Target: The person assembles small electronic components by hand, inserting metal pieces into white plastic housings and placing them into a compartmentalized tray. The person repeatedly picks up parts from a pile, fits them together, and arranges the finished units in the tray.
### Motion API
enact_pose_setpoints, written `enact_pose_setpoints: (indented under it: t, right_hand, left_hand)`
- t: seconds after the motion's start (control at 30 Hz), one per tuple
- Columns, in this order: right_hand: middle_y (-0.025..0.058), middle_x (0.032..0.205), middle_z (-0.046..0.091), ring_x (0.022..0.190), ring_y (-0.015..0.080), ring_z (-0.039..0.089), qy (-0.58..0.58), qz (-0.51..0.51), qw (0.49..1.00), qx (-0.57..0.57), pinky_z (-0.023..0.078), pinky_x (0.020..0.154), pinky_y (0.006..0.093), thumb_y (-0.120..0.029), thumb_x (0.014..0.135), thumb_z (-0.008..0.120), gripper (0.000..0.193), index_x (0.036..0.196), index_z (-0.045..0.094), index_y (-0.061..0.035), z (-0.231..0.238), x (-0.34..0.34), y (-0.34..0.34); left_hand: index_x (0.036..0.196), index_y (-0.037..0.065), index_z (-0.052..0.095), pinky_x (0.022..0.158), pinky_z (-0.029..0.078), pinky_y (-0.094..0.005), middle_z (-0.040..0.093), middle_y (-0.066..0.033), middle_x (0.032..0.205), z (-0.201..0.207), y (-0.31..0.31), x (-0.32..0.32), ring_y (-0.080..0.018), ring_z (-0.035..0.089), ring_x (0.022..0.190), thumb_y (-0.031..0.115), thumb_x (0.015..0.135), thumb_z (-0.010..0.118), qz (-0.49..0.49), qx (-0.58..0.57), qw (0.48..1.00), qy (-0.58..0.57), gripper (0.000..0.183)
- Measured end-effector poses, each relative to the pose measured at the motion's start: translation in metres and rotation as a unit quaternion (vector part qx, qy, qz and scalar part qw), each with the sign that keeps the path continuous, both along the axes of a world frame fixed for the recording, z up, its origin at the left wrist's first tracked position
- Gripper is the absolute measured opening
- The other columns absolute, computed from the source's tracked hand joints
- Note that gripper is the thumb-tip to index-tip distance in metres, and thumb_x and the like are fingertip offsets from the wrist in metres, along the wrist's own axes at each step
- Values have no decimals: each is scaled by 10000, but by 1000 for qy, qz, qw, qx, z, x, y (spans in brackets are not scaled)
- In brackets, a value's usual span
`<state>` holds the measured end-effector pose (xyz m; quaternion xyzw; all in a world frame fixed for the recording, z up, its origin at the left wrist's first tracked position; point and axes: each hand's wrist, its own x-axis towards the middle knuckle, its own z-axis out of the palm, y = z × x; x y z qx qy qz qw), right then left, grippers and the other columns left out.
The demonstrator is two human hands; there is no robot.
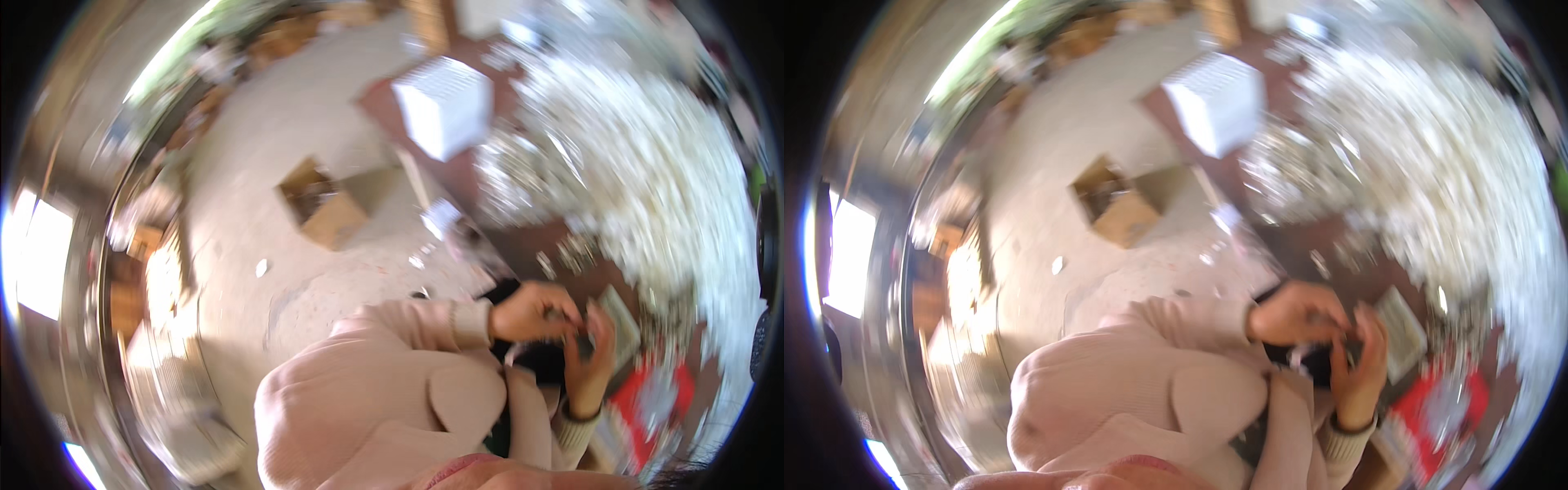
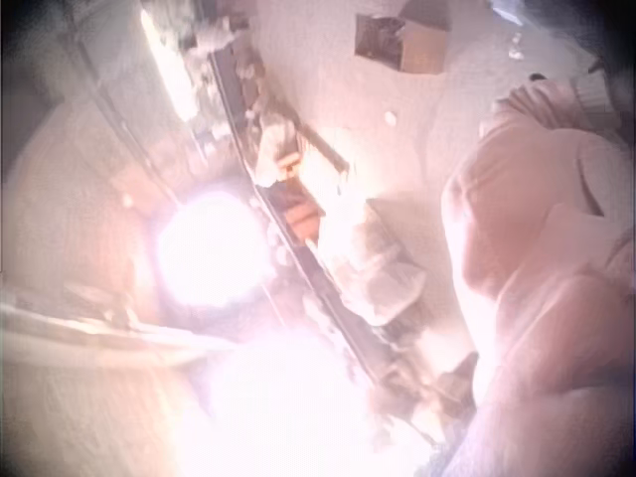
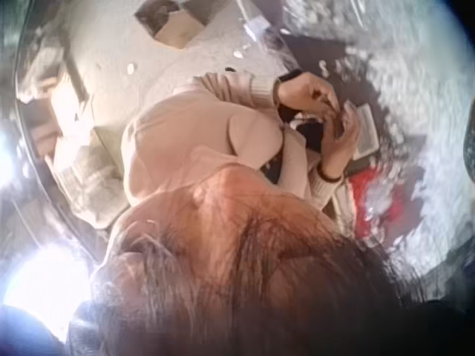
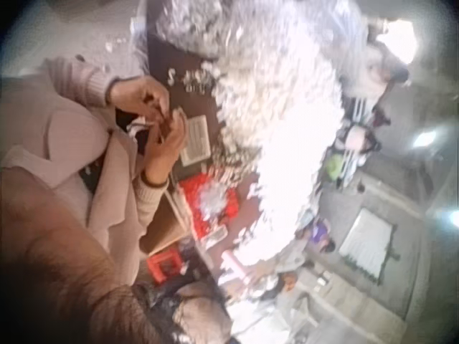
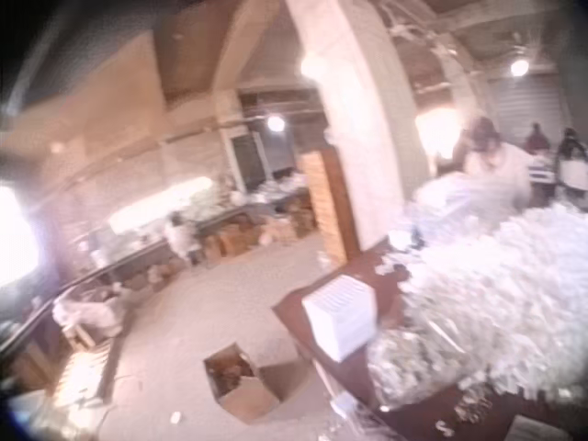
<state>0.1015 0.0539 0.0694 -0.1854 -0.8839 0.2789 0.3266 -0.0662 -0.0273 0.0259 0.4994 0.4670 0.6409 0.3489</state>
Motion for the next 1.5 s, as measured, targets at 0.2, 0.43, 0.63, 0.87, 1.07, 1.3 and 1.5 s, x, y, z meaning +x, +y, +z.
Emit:
enact_pose_setpoints:
  t: [0.2,0.43,0.63,0.87,1.07,1.3,1.5]
  right_hand:
    - [143,1078,678,906,245,652,68,33,995,-62,525,773,342,2,889,676,175,1062,651,8,-13,-46,-23]
    - [106,965,662,859,189,642,104,189,964,-152,530,713,296,39,902,677,135,1034,707,42,-7,-82,-45]
    - [101,994,676,836,153,643,132,233,956,-118,538,701,269,14,923,659,159,1079,684,35,1,-94,-63]
    - [98,1030,686,867,128,648,84,240,936,-242,528,705,260,-71,971,643,235,1192,636,9,-3,-96,-87]
    - [125,978,677,815,210,668,144,244,953,-103,545,699,319,-65,945,663,214,1138,648,26,-8,-97,-91]
    - [126,916,653,755,235,635,166,226,958,-59,517,674,346,-54,931,663,182,1096,645,22,-4,-84,-94]
    - [121,923,661,749,222,632,178,151,972,-29,516,658,329,-95,919,695,221,1115,646,-6,5,-67,-97]
  left_hand:
    - [1005,10,692,567,460,-220,683,-1,842,13,-47,-21,-53,585,677,89,892,755,56,-23,985,-162,151]
    - [1007,-8,671,515,483,-207,677,-18,832,34,-112,-43,-51,585,616,68,866,764,131,-37,985,-107,185]
    - [1073,5,692,586,512,-223,698,-29,903,39,-135,-41,-78,628,679,63,864,757,206,-7,978,-32,227]
    - [1058,-9,727,800,529,-253,731,-51,978,41,-155,-35,-101,656,876,93,877,752,306,11,948,84,210]
    - [1008,-11,735,739,530,-238,736,-32,915,48,-169,-28,-67,644,816,114,875,760,284,-8,958,40,184]
    - [983,11,736,672,513,-213,715,-3,858,45,-161,-19,-42,618,758,124,876,766,248,-55,962,-100,158]
    - [1004,51,732,523,471,-207,686,11,797,48,-148,-12,-36,575,630,198,927,732,210,-96,969,-85,166]
